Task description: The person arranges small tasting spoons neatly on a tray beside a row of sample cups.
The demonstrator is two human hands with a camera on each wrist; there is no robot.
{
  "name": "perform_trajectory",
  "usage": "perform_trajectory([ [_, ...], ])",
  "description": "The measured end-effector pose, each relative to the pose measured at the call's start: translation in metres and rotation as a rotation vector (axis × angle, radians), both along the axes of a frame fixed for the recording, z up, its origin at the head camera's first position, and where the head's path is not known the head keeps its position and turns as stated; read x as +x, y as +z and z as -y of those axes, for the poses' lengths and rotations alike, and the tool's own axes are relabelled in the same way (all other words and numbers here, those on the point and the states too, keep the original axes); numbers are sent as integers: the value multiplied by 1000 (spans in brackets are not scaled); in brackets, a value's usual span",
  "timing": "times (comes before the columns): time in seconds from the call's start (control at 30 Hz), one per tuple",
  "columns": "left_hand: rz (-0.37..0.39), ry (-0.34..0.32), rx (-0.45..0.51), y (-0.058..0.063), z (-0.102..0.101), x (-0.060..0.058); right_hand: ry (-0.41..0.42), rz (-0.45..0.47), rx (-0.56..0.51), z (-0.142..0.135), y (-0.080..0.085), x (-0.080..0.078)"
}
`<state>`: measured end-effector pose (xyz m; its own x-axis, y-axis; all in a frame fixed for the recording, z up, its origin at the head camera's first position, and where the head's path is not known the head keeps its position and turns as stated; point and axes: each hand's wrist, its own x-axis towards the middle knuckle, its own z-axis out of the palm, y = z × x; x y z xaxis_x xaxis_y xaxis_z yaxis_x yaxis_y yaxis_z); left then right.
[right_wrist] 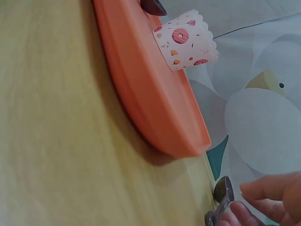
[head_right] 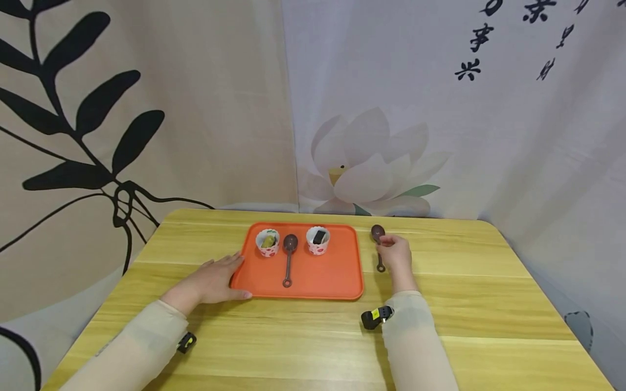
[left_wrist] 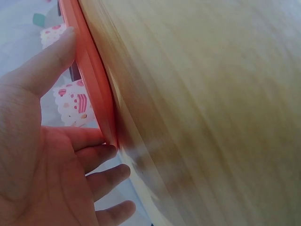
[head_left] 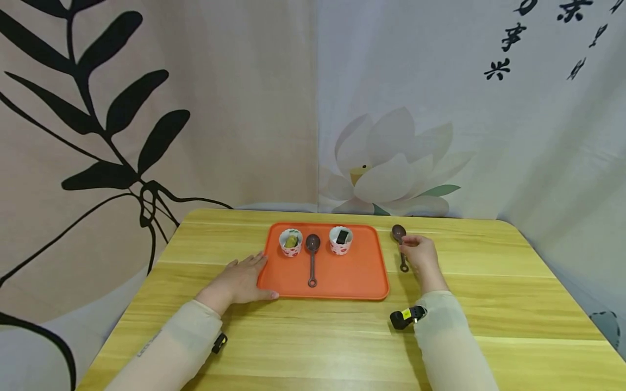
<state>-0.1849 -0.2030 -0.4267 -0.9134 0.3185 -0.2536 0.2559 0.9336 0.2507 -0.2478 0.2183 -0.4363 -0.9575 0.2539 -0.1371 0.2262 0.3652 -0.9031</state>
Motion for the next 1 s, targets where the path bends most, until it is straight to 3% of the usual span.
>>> perform_trajectory([
  [0.5,-4,-2,-6,1,0,0,-43,6,36,-1,-5,-1],
  [1.0,0,1,-16,1,-1,0,20,18,134,-4,-8,-4],
])
